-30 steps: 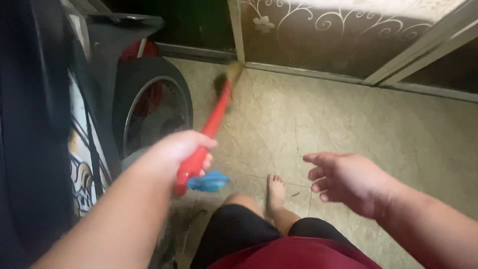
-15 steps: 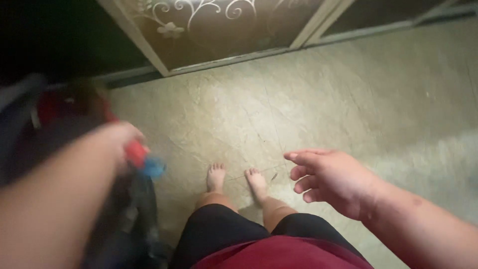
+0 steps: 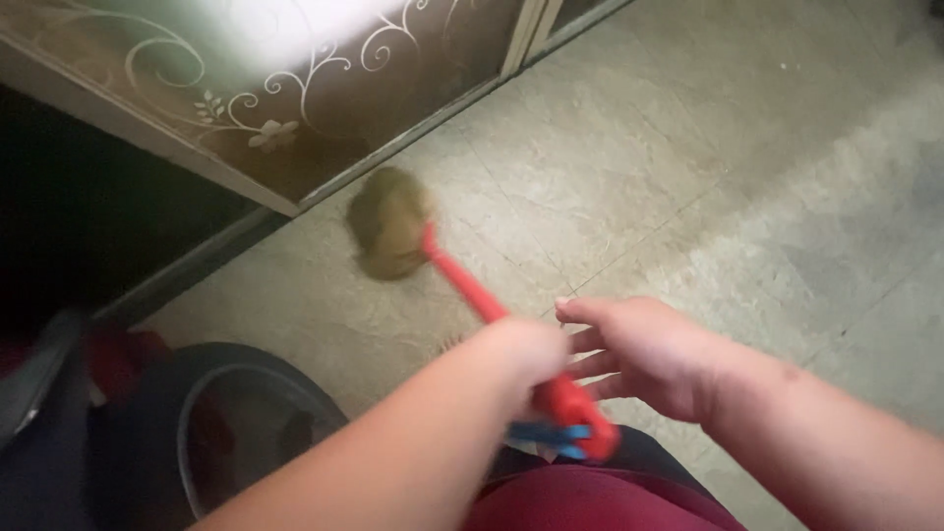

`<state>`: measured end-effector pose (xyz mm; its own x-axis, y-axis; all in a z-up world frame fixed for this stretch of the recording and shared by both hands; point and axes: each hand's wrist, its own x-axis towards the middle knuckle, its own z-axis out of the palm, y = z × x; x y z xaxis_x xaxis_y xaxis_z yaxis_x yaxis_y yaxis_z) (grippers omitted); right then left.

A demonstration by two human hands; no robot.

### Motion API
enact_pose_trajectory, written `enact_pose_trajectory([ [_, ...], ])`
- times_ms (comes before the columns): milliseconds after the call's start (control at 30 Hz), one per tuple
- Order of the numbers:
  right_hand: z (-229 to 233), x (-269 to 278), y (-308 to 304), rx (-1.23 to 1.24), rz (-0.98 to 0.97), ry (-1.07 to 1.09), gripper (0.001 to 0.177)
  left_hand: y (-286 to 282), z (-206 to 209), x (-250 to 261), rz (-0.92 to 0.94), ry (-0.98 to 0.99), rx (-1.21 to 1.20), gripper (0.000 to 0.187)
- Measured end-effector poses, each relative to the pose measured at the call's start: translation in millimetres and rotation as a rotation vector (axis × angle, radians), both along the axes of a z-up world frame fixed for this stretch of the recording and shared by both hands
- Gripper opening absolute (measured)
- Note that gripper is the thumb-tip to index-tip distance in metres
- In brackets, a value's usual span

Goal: The person sweeps a tiled floor with a broom, moving past a small altar and a motorcycle before continuing into an adjacent room. They navigate the space barefoot, sweeping around various objects like shoes and a fan.

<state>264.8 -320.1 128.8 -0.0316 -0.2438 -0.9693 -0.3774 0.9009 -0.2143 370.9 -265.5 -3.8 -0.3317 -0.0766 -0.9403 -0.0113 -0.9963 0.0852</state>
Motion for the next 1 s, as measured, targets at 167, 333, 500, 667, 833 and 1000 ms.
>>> enact_pose_trajectory([
  [167,-25,-23,14,0.152,-0.236,-0.330,0.049,-11,54,-13,-0.002,0.165,0.022,0.038],
  [333,-40,-61,16,0.089,-0.271,-0.178,0.030,-25,74,46,-0.133,0.385,-0.188,0.063],
  [500,-20,-134,20,0.047,-0.118,-0.196,0.019,-23,59,90,0.182,0.028,-0.232,0.062],
  [667,-10,-135,47,0.101,-0.150,-0.243,0.016,-5,51,43,0.276,-0.168,-0.212,0.056],
  [833,-103,-188,100,0.281,-0.163,-0.387,0.021,13,43,-2,0.465,-0.242,-0.251,0.042],
  [1000,-145,-279,149,0.231,-0.118,-0.234,0.027,34,46,-48,0.358,-0.340,-0.295,0.037],
])
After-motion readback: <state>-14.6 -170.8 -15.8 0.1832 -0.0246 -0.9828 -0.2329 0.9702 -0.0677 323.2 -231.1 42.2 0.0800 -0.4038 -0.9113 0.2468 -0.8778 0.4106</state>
